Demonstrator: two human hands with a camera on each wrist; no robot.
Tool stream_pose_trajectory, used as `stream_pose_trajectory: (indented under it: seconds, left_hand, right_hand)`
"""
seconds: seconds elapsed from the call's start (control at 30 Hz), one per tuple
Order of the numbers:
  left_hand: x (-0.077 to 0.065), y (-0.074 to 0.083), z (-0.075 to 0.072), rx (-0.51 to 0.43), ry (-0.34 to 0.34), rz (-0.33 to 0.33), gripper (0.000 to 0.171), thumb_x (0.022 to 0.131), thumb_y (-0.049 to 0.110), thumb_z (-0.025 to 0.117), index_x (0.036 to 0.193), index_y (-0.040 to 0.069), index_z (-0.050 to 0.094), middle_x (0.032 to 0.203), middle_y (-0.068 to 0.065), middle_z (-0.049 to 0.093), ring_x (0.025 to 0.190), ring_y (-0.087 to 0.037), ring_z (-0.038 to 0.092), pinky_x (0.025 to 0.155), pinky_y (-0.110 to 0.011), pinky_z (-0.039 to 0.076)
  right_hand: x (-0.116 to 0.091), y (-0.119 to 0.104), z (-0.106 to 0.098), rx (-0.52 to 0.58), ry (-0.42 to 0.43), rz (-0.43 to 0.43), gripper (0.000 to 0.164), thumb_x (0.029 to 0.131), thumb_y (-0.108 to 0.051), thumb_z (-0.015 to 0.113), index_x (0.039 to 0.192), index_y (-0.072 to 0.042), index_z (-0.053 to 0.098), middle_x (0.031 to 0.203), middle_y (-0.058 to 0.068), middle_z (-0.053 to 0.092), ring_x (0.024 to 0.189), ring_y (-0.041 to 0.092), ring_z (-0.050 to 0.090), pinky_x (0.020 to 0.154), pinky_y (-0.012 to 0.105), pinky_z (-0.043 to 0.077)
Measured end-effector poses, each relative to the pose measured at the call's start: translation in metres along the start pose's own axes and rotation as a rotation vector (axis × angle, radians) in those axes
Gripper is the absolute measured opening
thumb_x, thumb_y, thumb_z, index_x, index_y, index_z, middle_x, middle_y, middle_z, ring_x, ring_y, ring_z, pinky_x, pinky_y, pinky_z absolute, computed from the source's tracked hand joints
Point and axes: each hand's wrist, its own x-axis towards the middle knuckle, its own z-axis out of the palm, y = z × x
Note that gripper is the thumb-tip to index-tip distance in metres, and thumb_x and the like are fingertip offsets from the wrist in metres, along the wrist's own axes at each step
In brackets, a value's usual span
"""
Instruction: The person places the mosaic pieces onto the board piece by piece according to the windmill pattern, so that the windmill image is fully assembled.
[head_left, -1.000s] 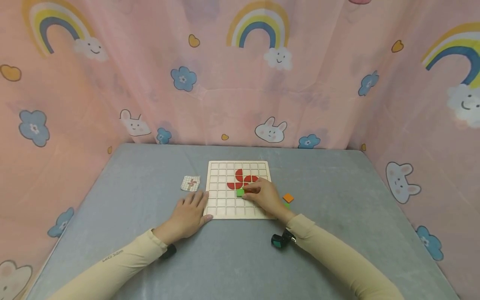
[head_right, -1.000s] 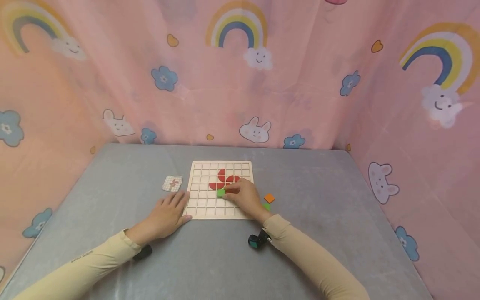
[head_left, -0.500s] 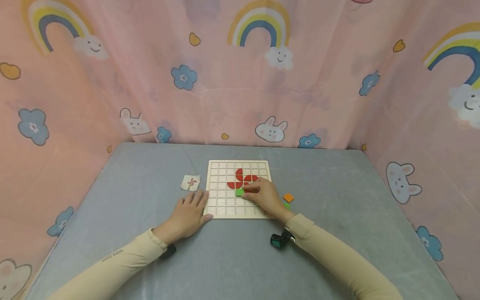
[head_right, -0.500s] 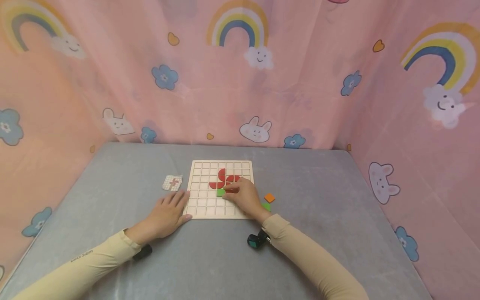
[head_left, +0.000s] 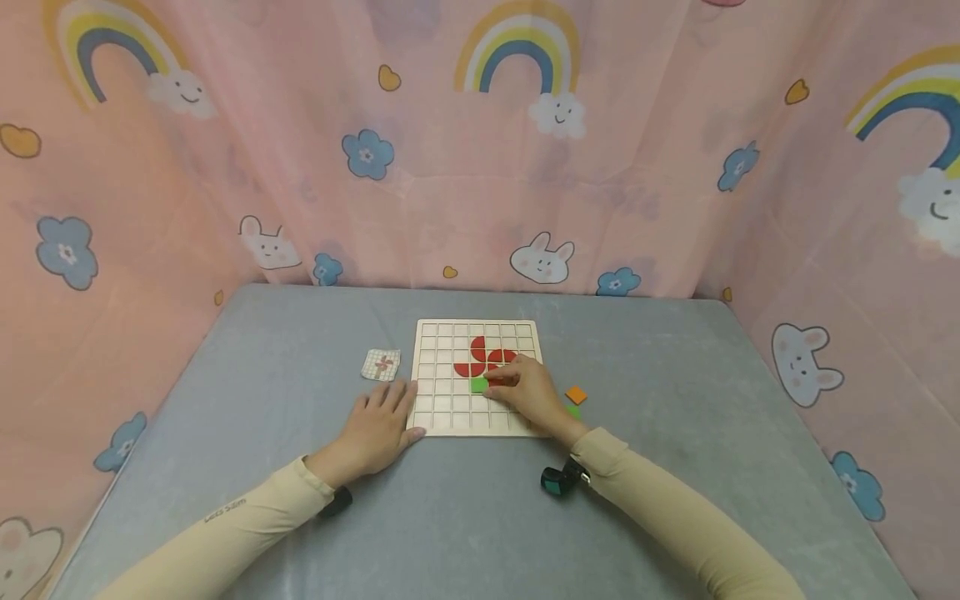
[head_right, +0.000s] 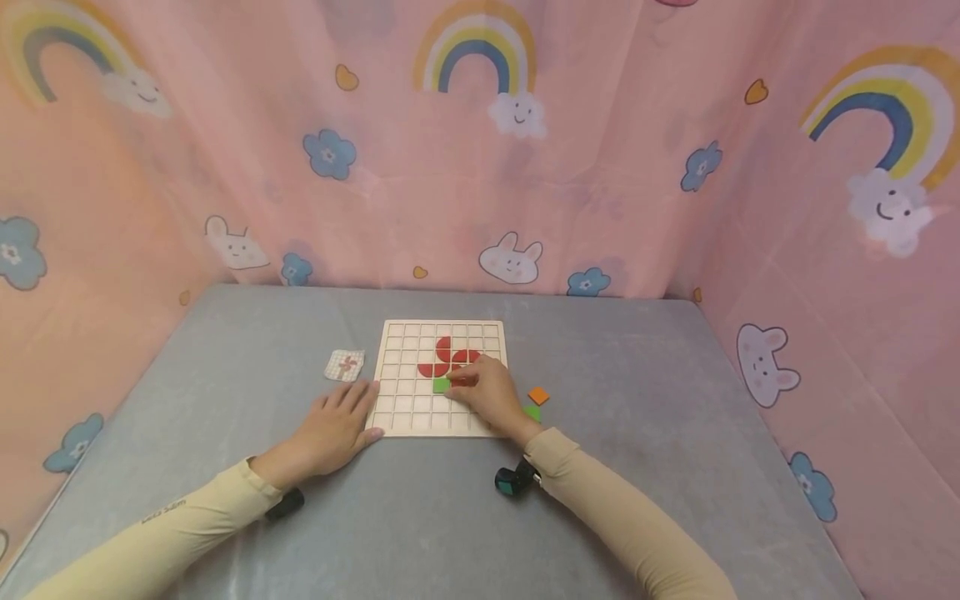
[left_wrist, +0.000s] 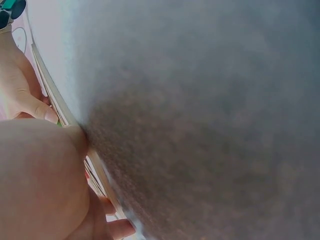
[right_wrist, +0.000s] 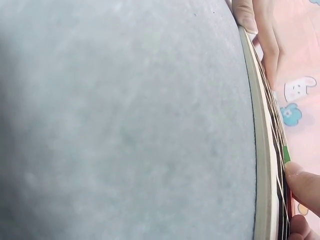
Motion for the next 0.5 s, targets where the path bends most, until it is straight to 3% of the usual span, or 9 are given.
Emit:
stream_pose_trajectory:
  seconds: [0.5]
  left_hand:
    - [-0.0011, 0.0015, -0.0031, 0.006, -0.007, -0.006, 0.071, 0.11, 0.038, 0.056, 0.16, -0.008, 0.036, 0.164, -0.03, 0.037, 0.149, -0.051, 0.036, 0.111, -0.068, 0.038]
  right_hand:
    - [-0.0009, -0.0008, -0.0014, -0.014, -0.011, -0.016, 0.026, 0.087, -0.016, 0.09, 0.111, -0.008, 0.085, 0.094, 0.003, 0.069, 0.084, 0.017, 0.053, 0.077, 0.033, 0.04]
